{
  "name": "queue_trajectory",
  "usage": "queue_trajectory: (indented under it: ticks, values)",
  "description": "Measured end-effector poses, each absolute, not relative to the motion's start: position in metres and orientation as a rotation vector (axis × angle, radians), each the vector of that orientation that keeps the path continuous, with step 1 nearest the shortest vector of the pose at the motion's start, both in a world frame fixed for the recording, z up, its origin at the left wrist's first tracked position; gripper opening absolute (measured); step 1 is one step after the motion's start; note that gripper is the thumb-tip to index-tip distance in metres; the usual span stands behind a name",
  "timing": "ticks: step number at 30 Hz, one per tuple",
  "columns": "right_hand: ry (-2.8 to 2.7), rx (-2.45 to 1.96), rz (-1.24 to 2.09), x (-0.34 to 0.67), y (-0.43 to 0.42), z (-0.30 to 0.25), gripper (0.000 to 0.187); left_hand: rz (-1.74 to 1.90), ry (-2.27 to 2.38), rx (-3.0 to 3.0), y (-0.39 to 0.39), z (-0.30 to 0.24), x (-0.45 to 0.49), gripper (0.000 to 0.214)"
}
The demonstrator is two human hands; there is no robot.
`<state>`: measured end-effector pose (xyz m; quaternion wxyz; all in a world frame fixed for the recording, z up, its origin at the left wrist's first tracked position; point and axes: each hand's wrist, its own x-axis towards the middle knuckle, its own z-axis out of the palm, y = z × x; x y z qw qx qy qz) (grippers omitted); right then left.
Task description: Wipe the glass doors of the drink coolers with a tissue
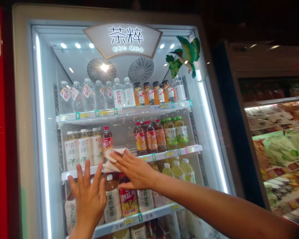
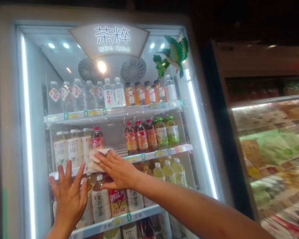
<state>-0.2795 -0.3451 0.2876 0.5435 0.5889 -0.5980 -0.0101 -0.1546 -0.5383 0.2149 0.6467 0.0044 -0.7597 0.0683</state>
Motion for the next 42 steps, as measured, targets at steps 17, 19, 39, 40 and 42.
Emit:
queue_trajectory:
  ticks: [17, 19, 39, 40, 42]
  values:
    - [-1.592, 0.984, 0.198, -0.330, -0.245, 0.285, 0.101, 0.150, -1.758, -0.204, -0.447, 0.227, -0.202, 0.073]
    - [-1.562, 1.169, 0.028, -0.331, -0.236, 0.272, 0.104, 0.145, -1.762, -0.249, -0.433, 0.229, -0.209, 0.073]
    - [-1.707, 0.486, 0.517, -0.359, -0.172, 0.169, 0.090, 0.189, -1.867, -0.413, -0.377, 0.209, -0.241, 0.072]
    - [-1.706, 0.592, 0.475, -0.352, -0.182, 0.158, 0.092, 0.177, -1.876, -0.413, -0.377, 0.203, -0.240, 0.071]
    - [-1.703, 0.873, 0.327, -0.339, -0.197, 0.139, 0.096, 0.144, -1.880, -0.405, -0.382, 0.189, -0.237, 0.071]
